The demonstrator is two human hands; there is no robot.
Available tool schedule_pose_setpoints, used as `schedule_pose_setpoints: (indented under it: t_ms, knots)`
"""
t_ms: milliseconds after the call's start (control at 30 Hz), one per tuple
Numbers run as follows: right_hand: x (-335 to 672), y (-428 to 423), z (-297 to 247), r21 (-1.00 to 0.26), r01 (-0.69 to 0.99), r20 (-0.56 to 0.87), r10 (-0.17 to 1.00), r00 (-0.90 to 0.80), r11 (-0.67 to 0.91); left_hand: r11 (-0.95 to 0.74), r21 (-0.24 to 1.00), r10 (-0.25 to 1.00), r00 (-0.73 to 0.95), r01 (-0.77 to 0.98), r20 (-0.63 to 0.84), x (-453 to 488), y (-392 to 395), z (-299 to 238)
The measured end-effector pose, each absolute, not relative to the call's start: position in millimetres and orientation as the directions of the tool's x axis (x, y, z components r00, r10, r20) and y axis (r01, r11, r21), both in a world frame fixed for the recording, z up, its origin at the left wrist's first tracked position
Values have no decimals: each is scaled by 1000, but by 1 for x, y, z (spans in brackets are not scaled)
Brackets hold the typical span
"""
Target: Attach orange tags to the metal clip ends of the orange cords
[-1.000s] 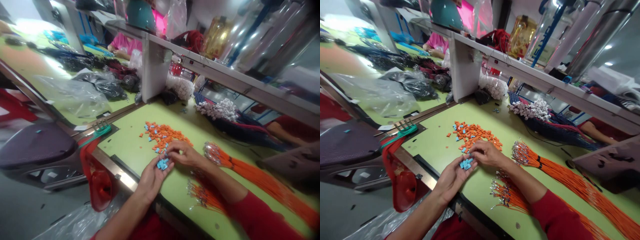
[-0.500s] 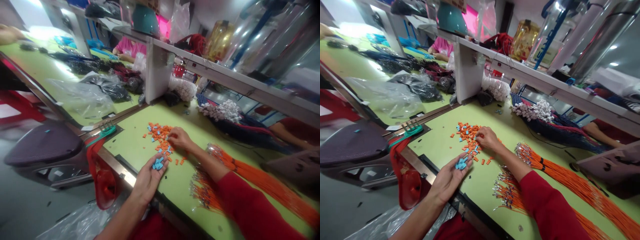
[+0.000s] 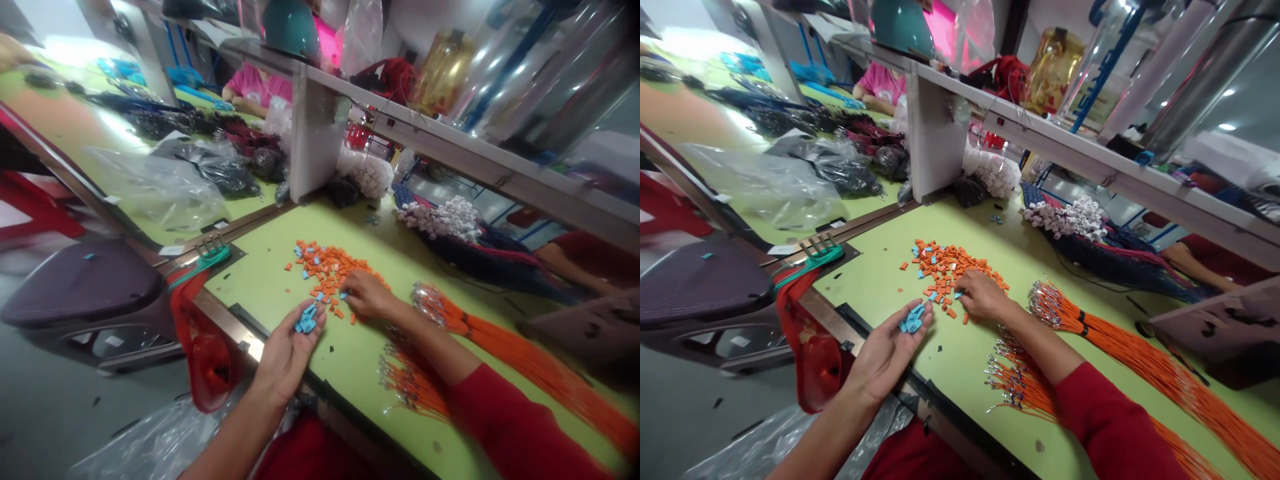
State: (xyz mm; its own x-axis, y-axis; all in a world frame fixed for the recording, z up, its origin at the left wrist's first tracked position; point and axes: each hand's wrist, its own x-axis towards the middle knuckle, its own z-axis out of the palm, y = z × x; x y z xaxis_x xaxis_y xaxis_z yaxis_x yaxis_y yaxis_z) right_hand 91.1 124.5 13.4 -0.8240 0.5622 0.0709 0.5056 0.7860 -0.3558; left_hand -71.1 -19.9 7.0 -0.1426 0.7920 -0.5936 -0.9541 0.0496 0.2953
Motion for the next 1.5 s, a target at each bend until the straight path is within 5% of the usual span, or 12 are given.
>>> schedule_pose_setpoints:
  t_ms: [133, 300, 400, 533, 867, 1300, 1500]
  knots:
    - [95, 125, 13, -381, 488, 114, 564, -818, 785, 62, 339, 788, -163, -939, -594, -71, -22, 9]
    - [85, 116, 28, -718, 455, 127, 742, -658, 527, 93, 356, 795, -145, -930, -589, -68, -19, 9]
    - [74, 100, 39, -784, 330, 124, 653, -747, 526, 97, 338, 822, -116, -936, -558, -67, -16, 7]
    - [59, 94, 38, -706, 187, 217, 460, -861, 683, 51, 275, 815, -119, -960, -568, -68, -16, 9]
    - [83, 114, 26, -439, 462, 74, 543, -836, 771, 11, 282, 712, -191, -959, -676, -89, -29, 17]
    - [47, 106, 12, -170, 486, 74, 503, -861, 857, 28, 321, 721, -203, -947, -662, -93, -29, 14]
    - [42, 103, 22, -35, 407, -61, 404, -913, 913, 29, 338, 742, -206, -941, -638, -95, -28, 9]
